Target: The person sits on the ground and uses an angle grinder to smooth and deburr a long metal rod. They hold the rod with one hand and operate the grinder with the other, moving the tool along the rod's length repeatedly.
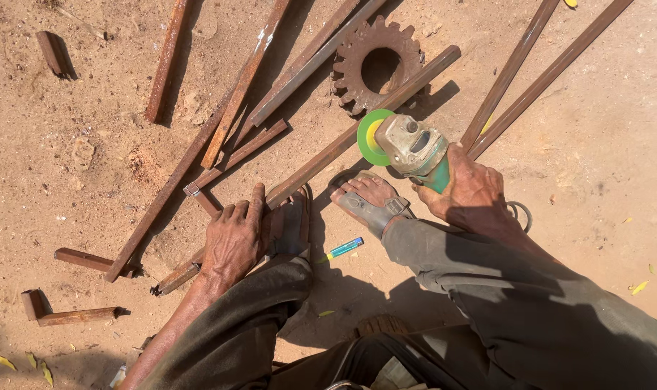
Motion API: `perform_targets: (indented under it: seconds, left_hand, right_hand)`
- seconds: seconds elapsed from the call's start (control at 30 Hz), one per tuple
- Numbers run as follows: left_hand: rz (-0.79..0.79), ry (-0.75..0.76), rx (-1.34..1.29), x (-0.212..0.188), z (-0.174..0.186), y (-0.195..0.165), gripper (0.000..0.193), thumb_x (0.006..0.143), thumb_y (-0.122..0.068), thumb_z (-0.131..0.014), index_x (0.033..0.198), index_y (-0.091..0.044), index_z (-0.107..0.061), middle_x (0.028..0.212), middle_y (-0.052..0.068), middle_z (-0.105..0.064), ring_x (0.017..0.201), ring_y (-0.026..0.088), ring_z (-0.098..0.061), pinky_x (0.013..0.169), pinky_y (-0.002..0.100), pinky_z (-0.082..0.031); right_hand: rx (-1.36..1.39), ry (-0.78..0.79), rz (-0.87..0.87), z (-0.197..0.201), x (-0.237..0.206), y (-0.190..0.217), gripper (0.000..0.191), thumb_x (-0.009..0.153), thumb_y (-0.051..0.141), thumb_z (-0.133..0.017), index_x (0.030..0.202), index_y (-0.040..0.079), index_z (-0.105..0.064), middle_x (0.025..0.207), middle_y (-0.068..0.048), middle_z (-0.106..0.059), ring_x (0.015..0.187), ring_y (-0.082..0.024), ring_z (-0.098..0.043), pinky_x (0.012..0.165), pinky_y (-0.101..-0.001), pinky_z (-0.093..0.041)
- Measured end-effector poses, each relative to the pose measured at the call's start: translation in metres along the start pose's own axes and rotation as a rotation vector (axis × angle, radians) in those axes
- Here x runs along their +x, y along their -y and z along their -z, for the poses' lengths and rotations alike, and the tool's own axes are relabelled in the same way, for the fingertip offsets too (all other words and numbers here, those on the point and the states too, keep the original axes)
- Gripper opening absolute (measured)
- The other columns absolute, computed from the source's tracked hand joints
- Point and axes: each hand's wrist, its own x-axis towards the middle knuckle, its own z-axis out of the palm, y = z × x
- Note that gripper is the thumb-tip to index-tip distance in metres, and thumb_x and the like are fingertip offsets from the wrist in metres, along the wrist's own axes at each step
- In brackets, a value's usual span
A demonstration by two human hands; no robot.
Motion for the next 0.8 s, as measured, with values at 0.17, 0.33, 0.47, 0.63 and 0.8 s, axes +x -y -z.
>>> perform_targets:
  seconds: [0.17,0.33,0.47,0.63,0.8]
  left_hand:
    - [-0.010,-0.008,-0.033,-0.004,0.008,-0.002,0.063,0.100,-0.030,-0.056,0.155,-0.007,-0.037,0.114,0.018,-0.068,0.101,0.034,-0.067,0.086,0.046,-0.055]
    - [-0.010,-0.008,-0.072,0.000,0.012,-0.003,0.062,0.099,-0.031,-0.057,0.153,-0.006,-0.040,0.111,0.019,-0.069,0.100,0.035,-0.067,0.088,0.048,-0.055]
    - [0.006,-0.015,-0.138,-0.002,0.012,-0.005,0.060,0.098,-0.030,-0.057,0.151,-0.005,-0.043,0.114,0.020,-0.069,0.100,0.036,-0.068,0.085,0.048,-0.056]
    - [-0.023,-0.091,-0.105,0.004,0.020,-0.007,0.058,0.098,-0.031,-0.058,0.148,-0.004,-0.047,0.110,0.020,-0.071,0.101,0.036,-0.069,0.086,0.047,-0.057]
    - [0.085,0.141,-0.279,0.010,0.033,-0.014,0.055,0.100,-0.032,-0.056,0.146,-0.003,-0.048,0.106,0.022,-0.071,0.091,0.040,-0.072,0.079,0.049,-0.060]
  right_hand:
    - [-0.057,-0.088,-0.107,0.022,0.023,-0.005,0.075,0.077,0.036,-0.087,0.124,-0.011,-0.050,0.090,-0.028,-0.072,0.081,-0.044,-0.073,0.078,-0.0527,-0.058]
    - [0.002,0.126,-0.068,0.009,0.012,0.012,0.081,0.071,0.041,-0.087,0.124,-0.007,-0.049,0.091,-0.026,-0.072,0.081,-0.043,-0.075,0.081,-0.0498,-0.061]
    - [0.080,0.069,-0.041,0.005,0.004,0.019,0.088,0.067,0.038,-0.087,0.135,-0.004,-0.048,0.097,-0.027,-0.073,0.088,-0.045,-0.073,0.082,-0.0521,-0.058]
    - [0.065,0.036,-0.183,0.033,0.022,0.005,0.082,0.070,0.041,-0.085,0.129,-0.004,-0.050,0.101,-0.028,-0.072,0.090,-0.044,-0.074,0.086,-0.0496,-0.060]
    - [0.049,0.113,-0.113,0.009,0.007,0.019,0.087,0.064,0.042,-0.089,0.131,0.000,-0.051,0.099,-0.027,-0.073,0.093,-0.045,-0.073,0.088,-0.0520,-0.056]
